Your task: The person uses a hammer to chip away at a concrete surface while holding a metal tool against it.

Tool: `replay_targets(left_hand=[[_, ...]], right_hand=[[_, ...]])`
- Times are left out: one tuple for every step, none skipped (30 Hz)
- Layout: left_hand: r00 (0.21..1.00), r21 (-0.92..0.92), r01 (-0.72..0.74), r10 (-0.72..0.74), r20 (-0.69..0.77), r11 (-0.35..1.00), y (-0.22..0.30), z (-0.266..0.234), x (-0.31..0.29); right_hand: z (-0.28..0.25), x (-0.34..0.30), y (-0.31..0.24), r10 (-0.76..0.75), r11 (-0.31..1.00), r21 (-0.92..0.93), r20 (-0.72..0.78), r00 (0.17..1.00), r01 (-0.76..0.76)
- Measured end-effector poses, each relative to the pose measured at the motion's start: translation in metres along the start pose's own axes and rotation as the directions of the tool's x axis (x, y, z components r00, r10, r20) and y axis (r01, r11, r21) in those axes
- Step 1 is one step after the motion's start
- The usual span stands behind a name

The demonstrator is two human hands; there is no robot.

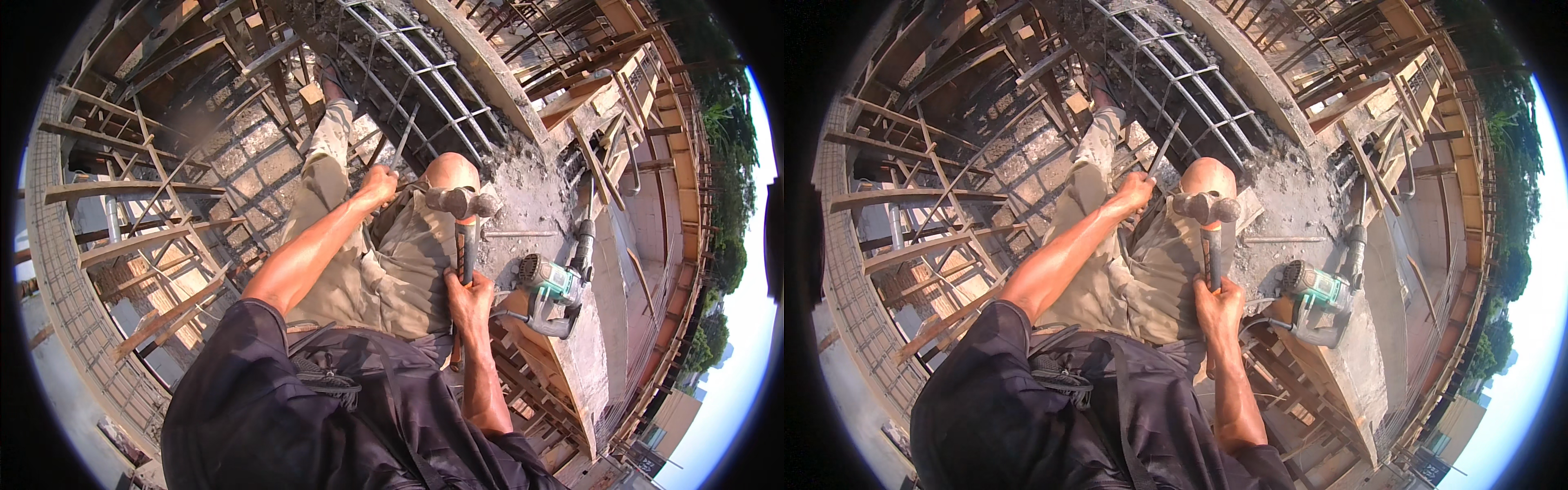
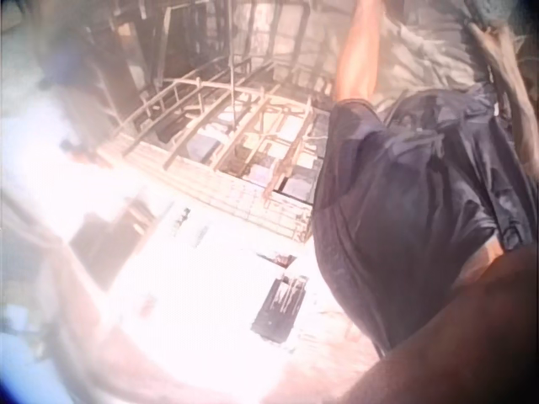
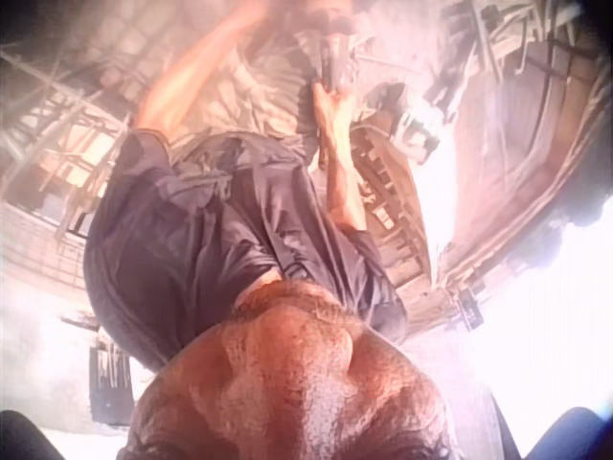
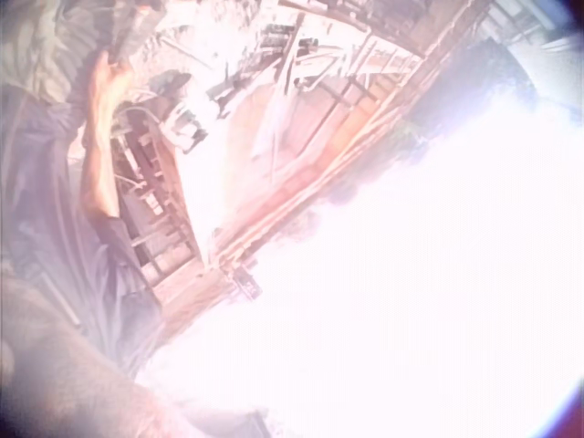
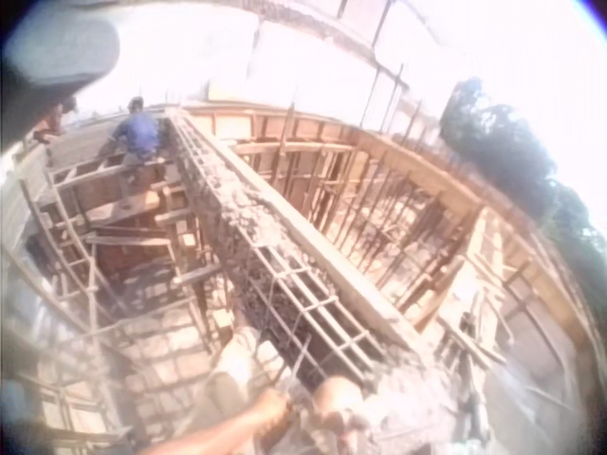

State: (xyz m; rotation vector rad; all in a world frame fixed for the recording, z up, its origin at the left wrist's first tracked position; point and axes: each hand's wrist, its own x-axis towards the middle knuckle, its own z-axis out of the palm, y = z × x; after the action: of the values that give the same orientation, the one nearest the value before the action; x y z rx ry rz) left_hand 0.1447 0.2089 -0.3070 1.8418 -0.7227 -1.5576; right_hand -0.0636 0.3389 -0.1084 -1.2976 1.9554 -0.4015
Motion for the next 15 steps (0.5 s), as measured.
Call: replay_targets(left_hand=[[0.999, -0.063, 0.008, -0.005, 0.044, 0.998, 0.009, -0.005, -0.008], [0.996, -0.127, 0.022, -0.011, 0.087, 0.992, 0.014, -0.01, -0.013], [0.991, -0.189, 0.045, -0.019, 0.136, 0.981, 0.019, -0.013, -0.02], [0.989, -0.202, 0.021, 0.009, 0.147, 0.979, 0.03, -0.014, -0.03], [0.986, -0.231, 0.052, -0.013, 0.169, 0.972, 0.042, -0.014, -0.035], [0.982, -0.259, 0.083, -0.035, 0.183, 0.962, 0.053, -0.015, -0.041], [0.977, -0.286, 0.12, -0.062, 0.202, 0.951, 0.068, -0.015, -0.051], [0.967, -0.234, 0.158, -0.103, 0.232, 0.959, 0.083, -0.016, -0.061], [0.975, -0.302, 0.116, -0.051, 0.214, 0.946, 0.078, -0.015, -0.055], [0.981, -0.37, 0.078, -0.005, 0.194, 0.926, 0.068, -0.013, -0.044], [0.985, -0.437, 0.038, 0.04, 0.169, 0.899, 0.059, -0.013, -0.033], [0.985, -0.443, 0.052, 0.028, 0.172, 0.895, 0.067, -0.007, -0.034], [0.983, -0.459, 0.056, 0.031, 0.18, 0.886, 0.072, -0.005, -0.034], [0.984, -0.452, 0.039, 0.045, 0.173, 0.891, 0.078, -0.002, -0.033], [0.984, -0.445, 0.025, 0.057, 0.171, 0.895, 0.083, 0.002, -0.031]], right_hand=[[-0.001, 0.001, -0.002, -0.007, 1.0, -0.002, -0.001, 1.0, 0.007], [-0.001, 0.001, -0.004, -0.013, 1.0, -0.007, 0.002, 1.0, 0.013], [-0.002, 0.001, -0.005, -0.015, 1.0, -0.015, 0.004, 1.0, 0.015], [-0.002, 0.002, -0.006, -0.003, 1.0, -0.004, 0.011, 1.0, 0.003], [-0.004, 0.002, -0.006, 0.008, 1.0, 0.006, 0.017, 1.0, -0.008], [-0.005, 0.002, -0.007, 0.014, 1.0, 0.017, 0.03, 0.999, -0.014], [-0.005, 0.004, -0.003, 0.013, 1.0, 0.009, 0.03, 0.999, -0.013], [-0.005, 0.007, 0.003, 0.012, 1.0, 0.002, 0.028, 1.0, -0.012], [-0.003, 0.008, 0.004, -0.006, 1.0, -0.009, 0.038, 0.999, 0.006], [-0.001, 0.007, 0.001, -0.006, 1.0, -0.005, 0.047, 0.999, 0.007], [0.001, 0.006, -0.004, -0.008, 1.0, -0.002, 0.057, 0.998, 0.009], [0.0, 0.006, -0.004, 0.005, 1.0, -0.001, 0.053, 0.999, -0.005], [0.001, 0.005, -0.002, 0.011, 1.0, 0.004, 0.047, 0.999, -0.012], [0.001, 0.005, -0.001, 0.016, 1.0, 0.008, 0.043, 0.999, -0.016], [0.001, 0.006, 0.0, 0.023, 1.0, 0.009, 0.038, 0.999, -0.023]])
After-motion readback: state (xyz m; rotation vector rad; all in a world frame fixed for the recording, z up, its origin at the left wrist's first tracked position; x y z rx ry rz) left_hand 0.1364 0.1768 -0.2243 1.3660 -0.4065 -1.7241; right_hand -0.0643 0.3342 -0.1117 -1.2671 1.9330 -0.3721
